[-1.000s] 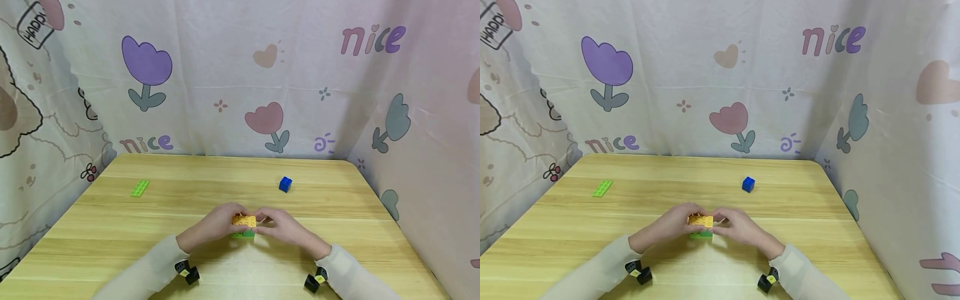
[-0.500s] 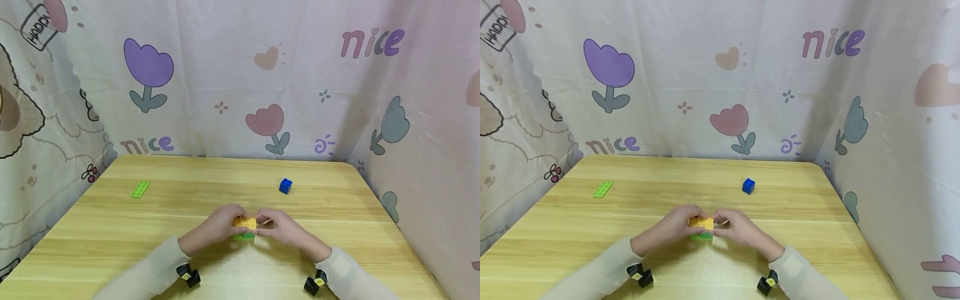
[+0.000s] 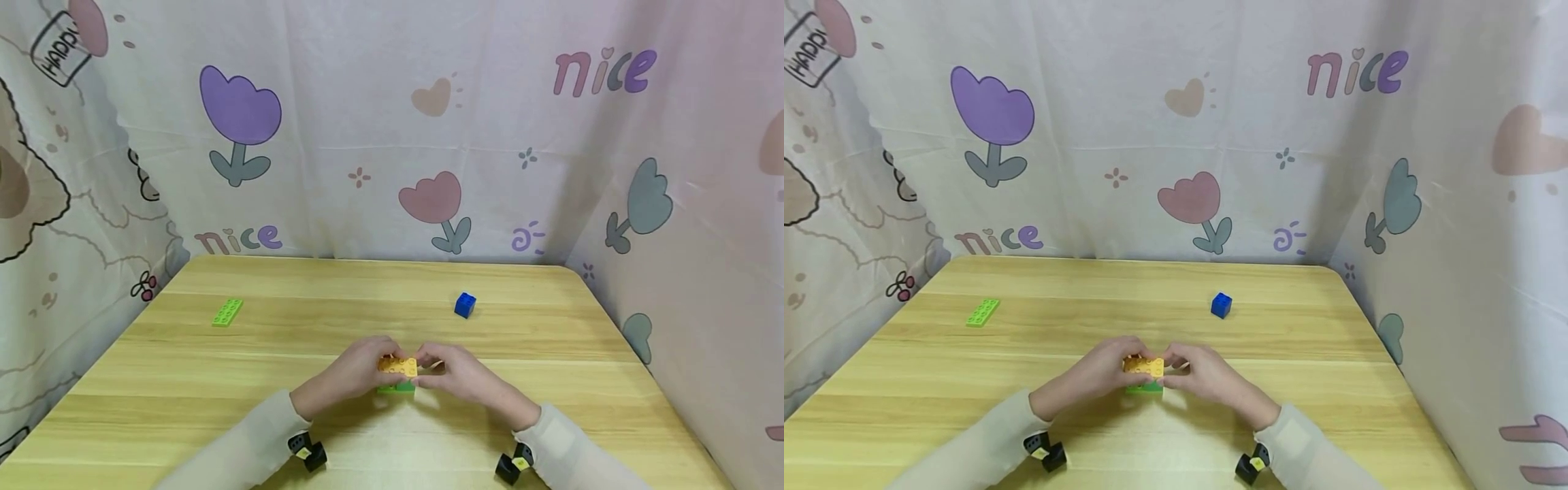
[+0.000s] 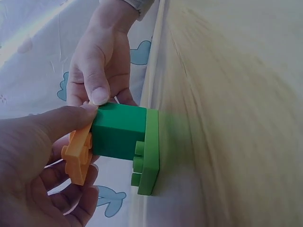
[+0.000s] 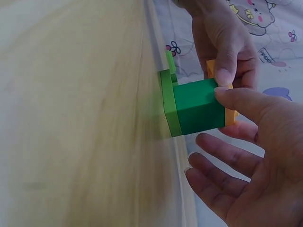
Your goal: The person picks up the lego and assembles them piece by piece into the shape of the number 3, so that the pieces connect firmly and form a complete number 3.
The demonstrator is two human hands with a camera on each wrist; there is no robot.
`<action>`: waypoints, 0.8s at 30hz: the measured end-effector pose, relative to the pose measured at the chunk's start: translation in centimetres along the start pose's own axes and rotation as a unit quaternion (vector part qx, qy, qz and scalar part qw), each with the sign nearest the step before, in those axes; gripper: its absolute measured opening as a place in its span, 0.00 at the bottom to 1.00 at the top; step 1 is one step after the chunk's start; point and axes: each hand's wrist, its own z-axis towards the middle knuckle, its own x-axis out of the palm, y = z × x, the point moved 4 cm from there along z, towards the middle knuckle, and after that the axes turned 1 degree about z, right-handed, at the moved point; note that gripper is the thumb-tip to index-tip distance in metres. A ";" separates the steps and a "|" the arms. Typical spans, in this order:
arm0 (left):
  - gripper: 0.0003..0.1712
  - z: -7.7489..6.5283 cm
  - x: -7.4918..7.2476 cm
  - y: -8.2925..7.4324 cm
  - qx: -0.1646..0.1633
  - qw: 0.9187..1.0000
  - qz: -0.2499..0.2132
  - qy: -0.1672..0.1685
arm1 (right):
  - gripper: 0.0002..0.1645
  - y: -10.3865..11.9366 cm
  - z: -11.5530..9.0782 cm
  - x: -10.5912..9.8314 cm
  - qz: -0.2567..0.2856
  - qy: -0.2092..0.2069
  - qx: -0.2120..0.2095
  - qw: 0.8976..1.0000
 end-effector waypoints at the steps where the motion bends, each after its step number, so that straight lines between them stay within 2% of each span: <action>1: 0.16 0.0 0.1 0.1 0.000 1.000 -0.001 0.001 | 0.10 0.0 0.0 0.0 -0.003 0.000 0.000 1.000; 16: 0.19 0.0 0.3 0.3 0.017 0.999 0.027 0.016 | 0.12 0.0 -0.1 0.0 -0.026 0.012 -0.008 1.000; 24: 0.22 0.0 0.0 0.4 0.011 0.999 0.042 0.032 | 0.15 0.1 -0.2 -0.4 -0.050 0.007 -0.013 0.999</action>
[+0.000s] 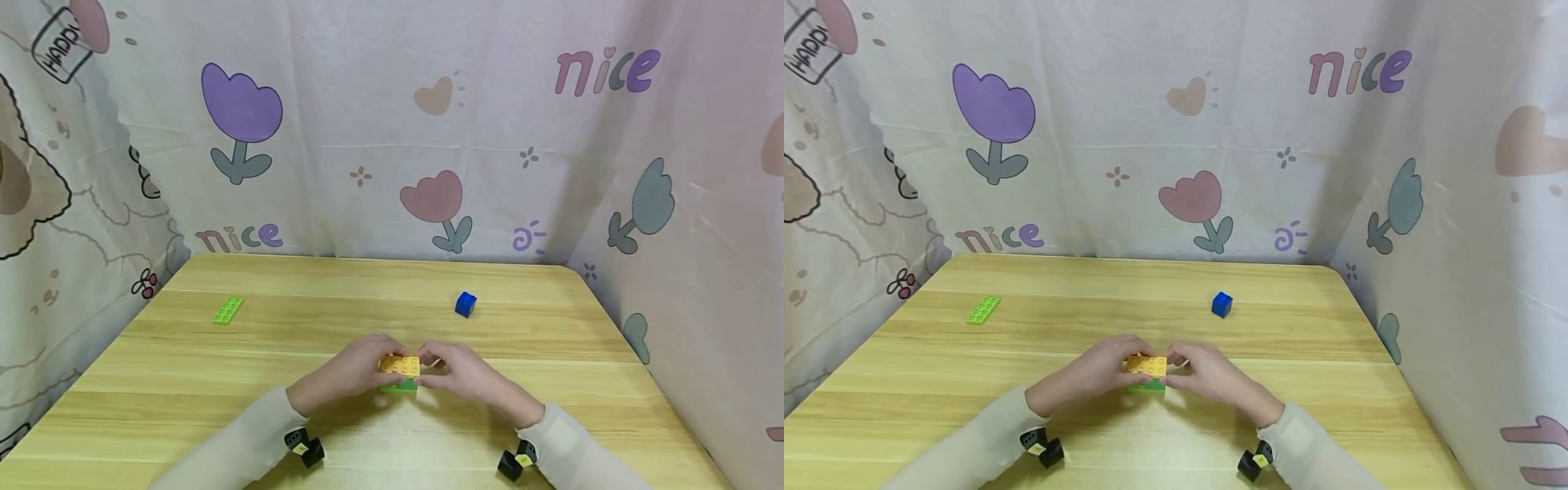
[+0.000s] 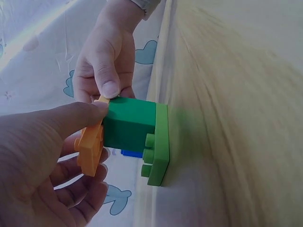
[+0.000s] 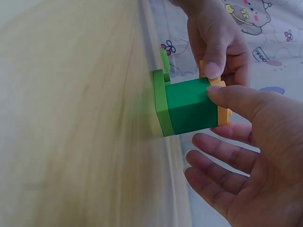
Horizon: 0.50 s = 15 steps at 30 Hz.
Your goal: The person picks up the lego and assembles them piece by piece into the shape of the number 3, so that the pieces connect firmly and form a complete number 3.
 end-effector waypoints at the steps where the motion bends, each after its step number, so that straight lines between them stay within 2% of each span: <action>1: 0.22 0.0 0.0 0.0 -0.002 1.000 0.000 0.002 | 0.15 0.0 0.0 -0.1 -0.002 0.000 0.001 1.000; 15: 0.21 -0.1 -0.6 0.3 0.007 1.000 -0.002 0.015 | 0.16 0.0 0.1 -0.2 -0.009 0.010 0.006 1.000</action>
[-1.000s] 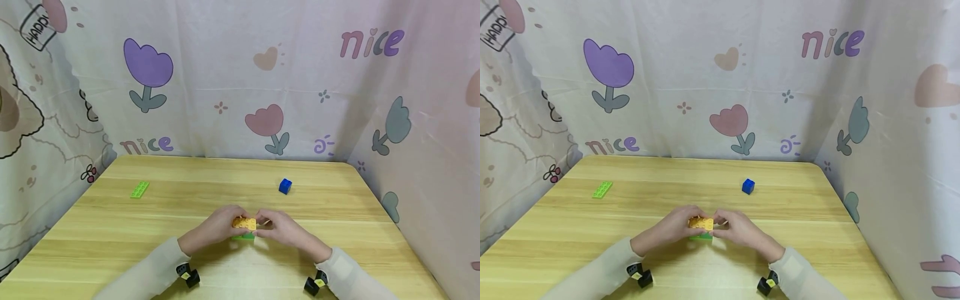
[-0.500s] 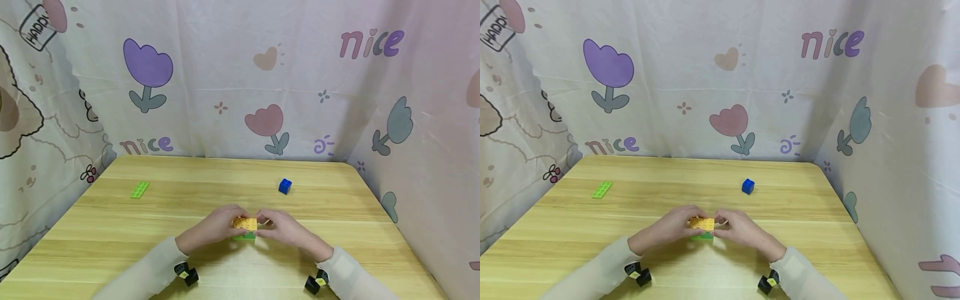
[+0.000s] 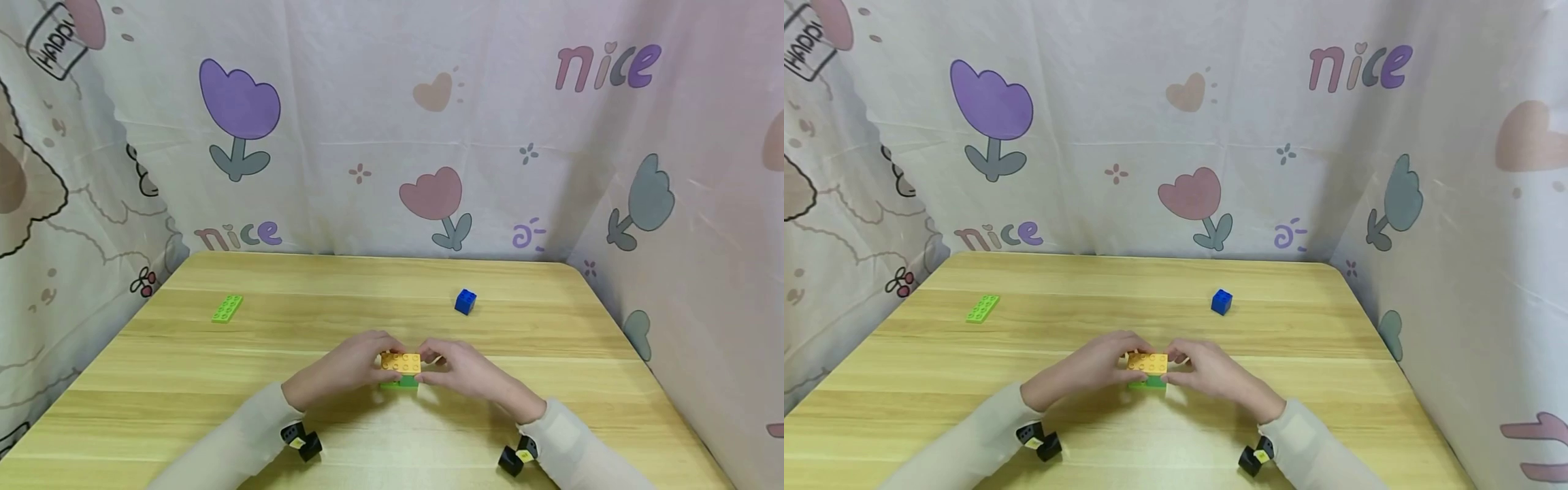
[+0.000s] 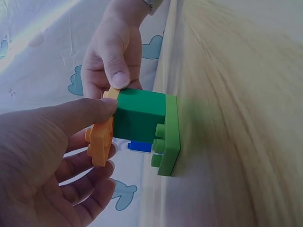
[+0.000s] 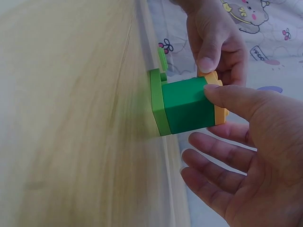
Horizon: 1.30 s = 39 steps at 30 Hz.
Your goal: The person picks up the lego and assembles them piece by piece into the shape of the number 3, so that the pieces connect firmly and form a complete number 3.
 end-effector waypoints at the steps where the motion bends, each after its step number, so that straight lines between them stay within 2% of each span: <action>1: 0.21 0.0 -0.1 0.0 0.002 1.000 0.001 0.000 | 0.16 0.0 0.0 0.0 0.000 0.001 0.000 1.000; 9: 0.22 -0.2 -0.4 0.0 0.008 1.000 -0.002 0.011 | 0.20 -0.1 0.1 -0.1 -0.005 0.005 0.000 1.000; 15: 0.22 -0.2 -0.4 0.2 0.012 1.000 0.006 0.012 | 0.28 -0.1 0.0 -0.5 -0.006 0.010 0.010 1.000; 21: 0.22 -0.2 -0.4 0.3 0.014 1.000 0.009 0.009 | 0.36 -0.1 -0.1 -1.4 -0.020 -0.002 0.005 1.000; 32: 0.22 -0.2 -0.3 0.2 0.014 1.000 0.013 0.011 | 0.32 -0.6 -0.2 -3.0 -0.037 -0.054 0.003 0.998; 39: 0.22 -0.1 -0.4 0.1 0.010 1.000 0.016 0.016 | 0.31 -1.3 -0.1 -3.9 -0.082 -0.091 -0.013 0.992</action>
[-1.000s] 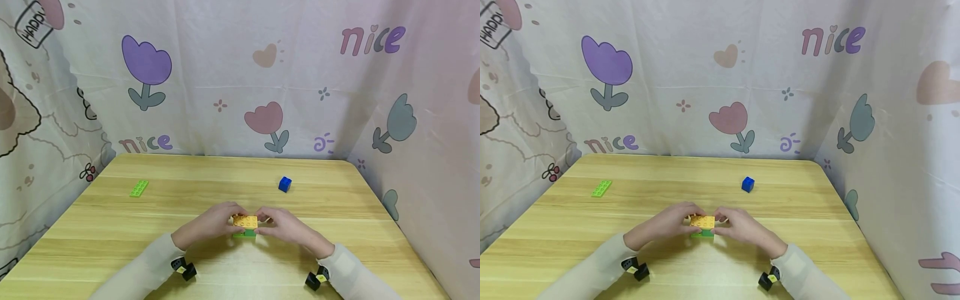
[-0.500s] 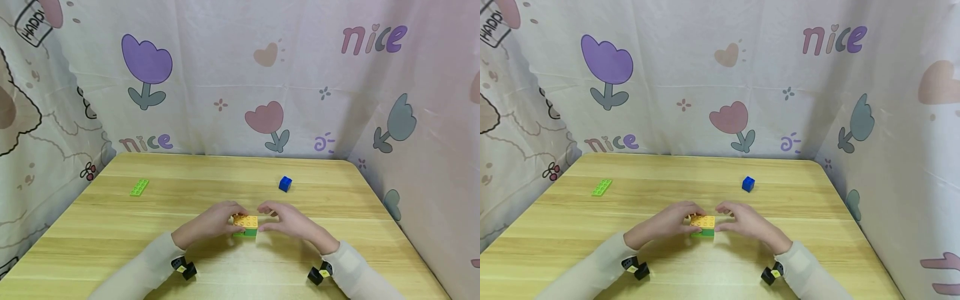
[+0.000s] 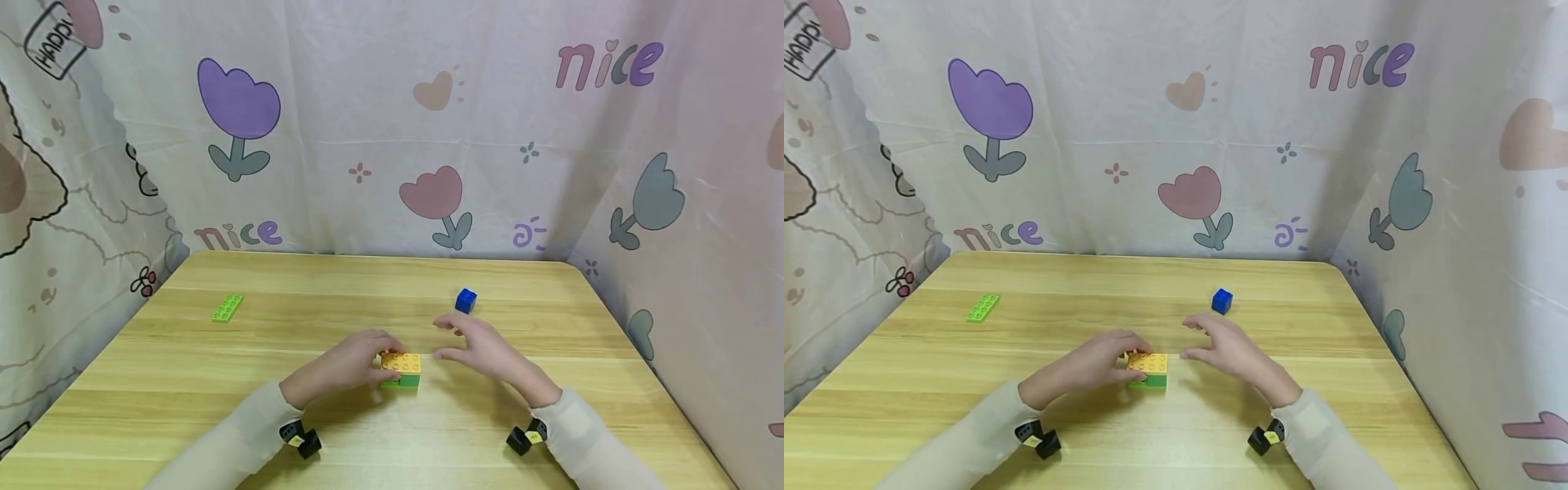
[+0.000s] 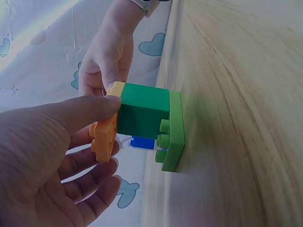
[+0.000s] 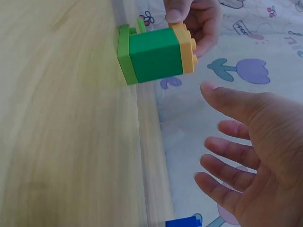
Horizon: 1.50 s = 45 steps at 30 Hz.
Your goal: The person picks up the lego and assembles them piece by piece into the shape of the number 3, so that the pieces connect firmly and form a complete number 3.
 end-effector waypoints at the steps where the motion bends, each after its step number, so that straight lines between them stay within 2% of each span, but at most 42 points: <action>1: 0.22 0.0 0.0 0.0 0.000 1.000 0.000 0.000 | 0.31 -0.1 0.0 -0.1 -0.004 -0.004 0.000 1.000; 11: 0.23 0.0 -0.1 0.0 -0.007 1.000 0.002 0.003 | 0.32 -1.2 0.2 -0.9 -0.059 -0.043 0.017 0.997; 17: 0.23 0.0 -0.1 0.0 -0.003 1.000 0.004 0.001 | 0.32 -2.1 0.3 -1.5 -0.073 -0.054 0.011 0.996; 23: 0.22 -0.1 0.0 0.0 -0.002 1.000 0.004 -0.001 | 0.35 -2.7 0.4 -2.0 -0.080 -0.055 0.010 0.995; 31: 0.23 -0.2 0.0 0.0 -0.010 1.000 0.005 0.002 | 0.35 -3.9 0.2 -2.3 -0.085 -0.049 0.041 0.994; 39: 0.23 -0.2 0.1 0.0 -0.020 1.000 0.004 0.005 | 0.36 -4.5 0.1 -2.5 -0.091 -0.051 0.050 0.993; 45: 0.22 -0.1 0.2 0.0 -0.014 1.000 0.001 0.003 | 0.36 -5.1 0.1 -2.6 -0.083 -0.050 0.055 0.994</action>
